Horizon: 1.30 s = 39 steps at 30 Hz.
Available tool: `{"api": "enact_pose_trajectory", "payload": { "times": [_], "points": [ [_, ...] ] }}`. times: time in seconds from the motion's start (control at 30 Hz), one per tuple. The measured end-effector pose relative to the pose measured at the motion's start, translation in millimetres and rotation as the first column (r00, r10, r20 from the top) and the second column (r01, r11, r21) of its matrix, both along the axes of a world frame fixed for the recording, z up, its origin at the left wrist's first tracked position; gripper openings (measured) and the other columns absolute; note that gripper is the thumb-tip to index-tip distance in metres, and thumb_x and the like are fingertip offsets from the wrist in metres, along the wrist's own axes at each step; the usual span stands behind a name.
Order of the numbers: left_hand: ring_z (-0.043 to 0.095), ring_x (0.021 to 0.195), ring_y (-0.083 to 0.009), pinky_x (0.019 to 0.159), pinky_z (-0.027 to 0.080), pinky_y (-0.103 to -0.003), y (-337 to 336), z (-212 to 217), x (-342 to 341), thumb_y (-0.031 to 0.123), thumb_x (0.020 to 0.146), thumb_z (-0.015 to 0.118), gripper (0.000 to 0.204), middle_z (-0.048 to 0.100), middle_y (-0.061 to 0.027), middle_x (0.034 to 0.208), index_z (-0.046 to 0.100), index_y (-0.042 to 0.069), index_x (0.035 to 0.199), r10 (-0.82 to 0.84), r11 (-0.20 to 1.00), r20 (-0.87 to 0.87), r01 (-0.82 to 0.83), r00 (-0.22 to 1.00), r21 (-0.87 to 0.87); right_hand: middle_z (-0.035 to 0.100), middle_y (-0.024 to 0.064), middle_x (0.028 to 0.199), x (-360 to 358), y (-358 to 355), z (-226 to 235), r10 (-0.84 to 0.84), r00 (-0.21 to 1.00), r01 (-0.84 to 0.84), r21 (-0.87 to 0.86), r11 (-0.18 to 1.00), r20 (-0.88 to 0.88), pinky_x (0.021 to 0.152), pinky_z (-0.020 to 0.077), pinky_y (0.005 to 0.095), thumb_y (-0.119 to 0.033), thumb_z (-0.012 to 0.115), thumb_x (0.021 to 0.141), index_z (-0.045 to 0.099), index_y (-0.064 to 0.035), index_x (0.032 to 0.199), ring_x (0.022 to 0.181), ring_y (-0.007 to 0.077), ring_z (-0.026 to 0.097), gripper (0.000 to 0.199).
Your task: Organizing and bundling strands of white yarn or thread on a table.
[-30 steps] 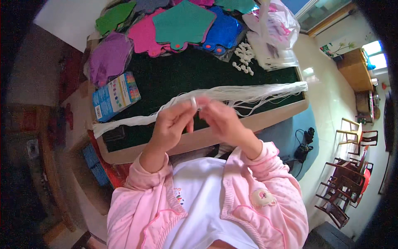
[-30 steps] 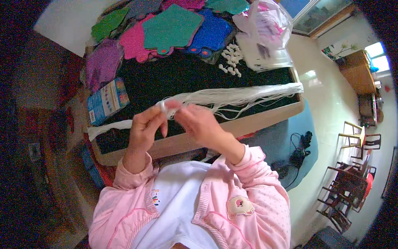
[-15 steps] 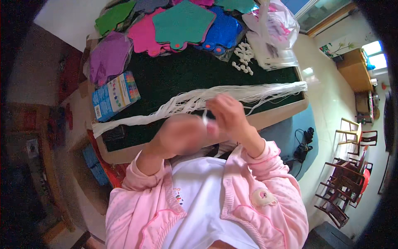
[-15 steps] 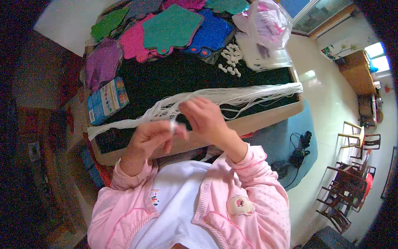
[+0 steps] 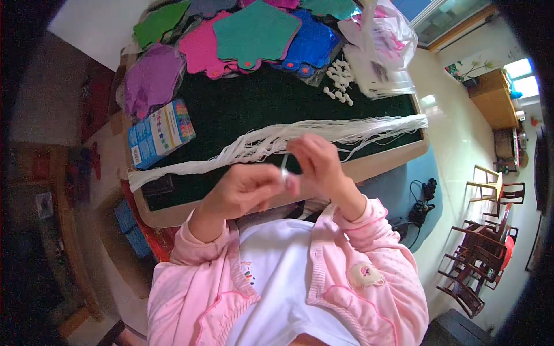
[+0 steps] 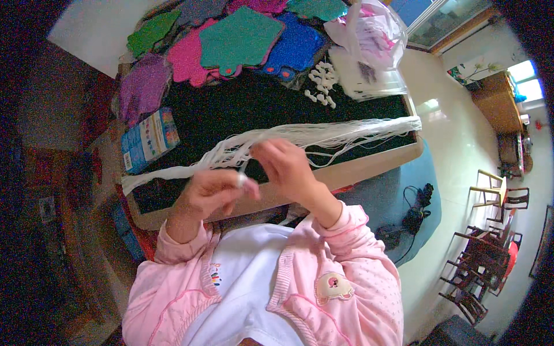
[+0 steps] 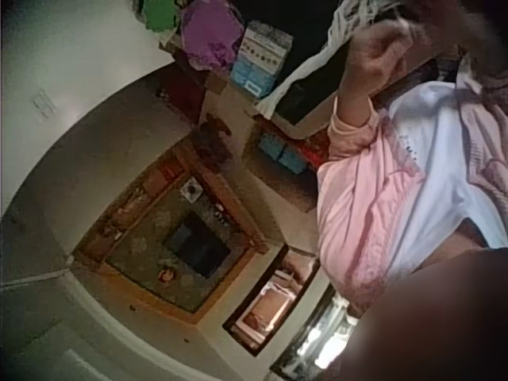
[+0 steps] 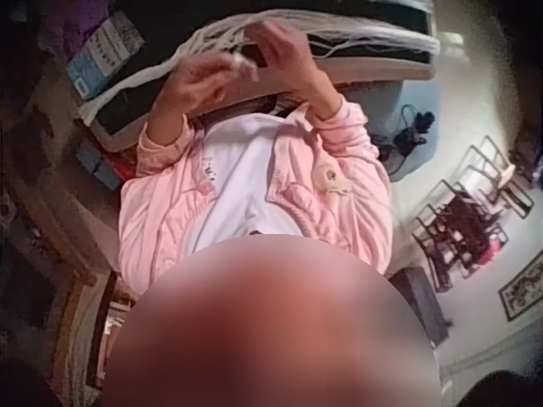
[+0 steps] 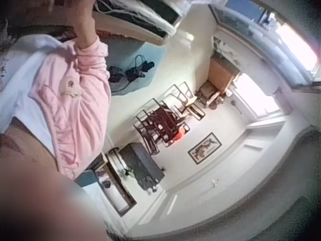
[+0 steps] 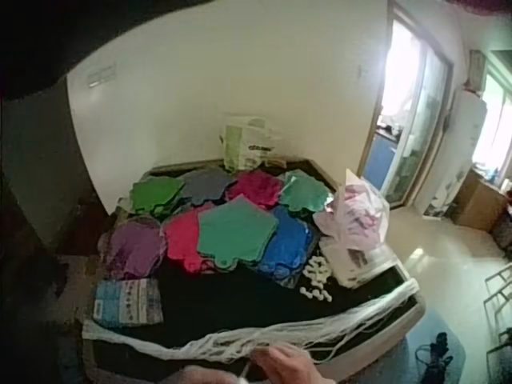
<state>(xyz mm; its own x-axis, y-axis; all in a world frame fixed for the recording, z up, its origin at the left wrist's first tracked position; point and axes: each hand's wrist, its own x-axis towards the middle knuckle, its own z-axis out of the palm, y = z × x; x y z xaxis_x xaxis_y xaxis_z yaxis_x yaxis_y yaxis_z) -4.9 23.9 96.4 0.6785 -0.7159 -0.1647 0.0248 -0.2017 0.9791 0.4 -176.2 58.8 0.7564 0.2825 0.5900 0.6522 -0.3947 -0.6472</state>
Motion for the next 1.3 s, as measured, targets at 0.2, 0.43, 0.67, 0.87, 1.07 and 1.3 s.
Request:
{"api": "enact_pose_trajectory", "payload": {
  "times": [0.2, 0.43, 0.67, 0.87, 1.07, 1.3],
  "points": [
    [0.050, 0.068, -0.0063, 0.061, 0.043, -0.021, 7, -12, 6, 0.004, 0.085, 0.055, 0.034, 0.055, -0.0008, 0.078, 0.053, 0.004, 0.118, -0.087, 0.995, 0.182, 0.075, 0.980, 0.071, 0.054, 0.0112, 0.073, -5, 0, 9, 0.071, 0.991, -0.071, 0.002, 0.997, -0.117, 0.055, 0.0425, 0.0342, -0.003, 0.066, 0.068, 0.056, -0.0007, 0.087, 0.064, 0.0285, 0.054, 0.022],
    [0.056, 0.071, -0.0097, 0.062, 0.044, -0.024, 9, -16, 13, 0.008, 0.085, 0.056, 0.020, 0.060, -0.0044, 0.076, 0.060, -0.003, 0.101, -0.094, 0.994, 0.183, 0.082, 0.979, 0.076, 0.052, 0.0130, 0.072, -7, 6, 4, 0.091, 0.984, -0.090, 0.010, 0.996, -0.155, 0.056, 0.0424, 0.0389, 0.001, 0.059, 0.072, 0.054, -0.0031, 0.089, 0.066, 0.0330, 0.053, 0.018],
    [0.057, 0.072, -0.0132, 0.063, 0.045, -0.026, 10, -8, 11, 0.005, 0.081, 0.058, 0.018, 0.062, -0.0071, 0.079, 0.060, -0.003, 0.098, 0.027, 0.990, 0.119, -0.044, 0.993, 0.137, 0.055, 0.0136, 0.075, -8, 4, 5, 0.145, 0.960, -0.138, 0.046, 0.989, -0.241, 0.059, 0.0448, 0.0377, 0.003, 0.057, 0.073, 0.055, -0.0026, 0.091, 0.069, 0.0328, 0.056, 0.019],
    [0.056, 0.075, -0.0111, 0.065, 0.044, -0.024, 5, -8, 5, 0.007, 0.079, 0.062, 0.021, 0.059, -0.0053, 0.077, 0.058, -0.002, 0.098, 0.154, 0.975, -0.074, -0.164, 0.985, -0.150, 0.057, 0.0144, 0.078, -8, 5, 7, 0.150, 0.939, -0.162, -0.013, 0.987, -0.309, 0.060, 0.0451, 0.0352, -0.001, 0.060, 0.074, 0.057, -0.0013, 0.090, 0.068, 0.0321, 0.056, 0.016],
    [0.053, 0.070, -0.0066, 0.063, 0.043, -0.020, -12, 2, 3, 0.002, 0.083, 0.058, 0.023, 0.061, -0.0046, 0.083, 0.060, -0.001, 0.105, 0.502, 0.814, -0.123, -0.516, 0.856, -0.267, 0.058, 0.0146, 0.078, -6, 8, 4, 0.127, 0.955, -0.134, -0.008, 0.991, -0.269, 0.061, 0.0464, 0.0364, 0.001, 0.060, 0.076, 0.056, -0.0016, 0.091, 0.070, 0.0328, 0.058, 0.016],
    [0.055, 0.070, -0.0055, 0.059, 0.044, -0.018, -13, -4, 0, 0.001, 0.084, 0.058, 0.018, 0.062, -0.0043, 0.082, 0.061, -0.001, 0.101, 0.547, 0.828, 0.114, -0.516, 0.829, -0.220, 0.058, 0.0136, 0.076, -8, 10, 11, 0.076, 0.966, -0.063, 0.062, 0.996, -0.248, 0.061, 0.0462, 0.0374, 0.001, 0.058, 0.077, 0.055, -0.0010, 0.090, 0.069, 0.0333, 0.058, 0.013]
  ]
}}
